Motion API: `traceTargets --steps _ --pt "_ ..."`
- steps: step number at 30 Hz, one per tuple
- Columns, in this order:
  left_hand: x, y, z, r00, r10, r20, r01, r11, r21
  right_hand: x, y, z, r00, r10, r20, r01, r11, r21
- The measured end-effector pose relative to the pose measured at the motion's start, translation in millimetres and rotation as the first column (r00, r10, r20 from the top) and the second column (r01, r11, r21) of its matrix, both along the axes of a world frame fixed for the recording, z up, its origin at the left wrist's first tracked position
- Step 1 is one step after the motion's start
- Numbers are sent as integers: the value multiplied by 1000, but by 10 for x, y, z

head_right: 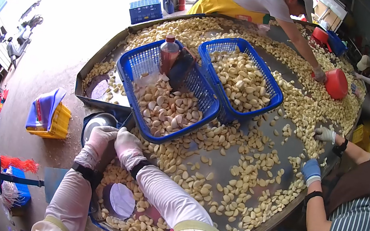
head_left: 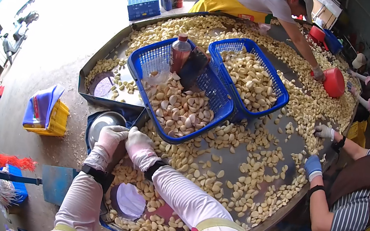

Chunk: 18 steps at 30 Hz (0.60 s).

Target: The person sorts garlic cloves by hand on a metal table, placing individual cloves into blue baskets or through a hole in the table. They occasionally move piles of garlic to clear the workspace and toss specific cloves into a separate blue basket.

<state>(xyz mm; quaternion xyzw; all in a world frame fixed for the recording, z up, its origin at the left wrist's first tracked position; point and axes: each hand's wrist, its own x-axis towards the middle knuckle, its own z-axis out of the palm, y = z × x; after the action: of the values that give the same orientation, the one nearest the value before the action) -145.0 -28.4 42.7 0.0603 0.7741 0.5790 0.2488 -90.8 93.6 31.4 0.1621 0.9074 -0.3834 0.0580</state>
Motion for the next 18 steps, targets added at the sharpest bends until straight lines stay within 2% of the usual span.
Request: traceTargets --steps 2,4,6,7,8,9,12,13,14,16,17,18 --pt "36 78 17 988 41 -148 -61 989 -137 -52 14 -139 999 17 -30 -16 999 33" --pt "80 129 49 941 -43 -334 -70 946 -318 -78 17 -220 999 26 -26 -25 999 21" --pt "68 57 -86 952 -31 -306 -59 958 -281 -31 13 -161 999 -18 -42 18 1000 2" --pt "59 16 -156 985 40 -168 -57 994 -95 19 4 -109 996 -43 -82 43 999 -1" --pt "63 -7 -161 997 79 -13 -78 993 93 10 15 -14 1000 -10 18 11 999 -39" --pt "65 -35 -180 996 68 52 -76 983 169 -17 -13 -79 1000 -18 -15 17 1000 -23" --pt "34 -17 -150 999 49 -6 -48 994 98 -20 -40 -120 998 -18 -58 20 999 37" --pt "34 23 -89 997 34 -76 -37 999 -38 -16 -25 -106 997 -1 -79 8 996 90" --pt "39 71 -68 997 37 -67 -40 998 -38 -19 -14 -150 998 3 -70 3 996 91" --pt "34 88 -23 969 -56 -243 -8 967 -254 -42 -1 -191 990 3 -144 14 993 117" --pt "2 58 -41 974 -66 -218 15 973 -229 -39 -8 -169 995 1 -101 12 993 121" --pt "0 -6 -31 978 -89 -187 65 989 -132 -25 -20 -149 992 -21 -125 36 993 116"
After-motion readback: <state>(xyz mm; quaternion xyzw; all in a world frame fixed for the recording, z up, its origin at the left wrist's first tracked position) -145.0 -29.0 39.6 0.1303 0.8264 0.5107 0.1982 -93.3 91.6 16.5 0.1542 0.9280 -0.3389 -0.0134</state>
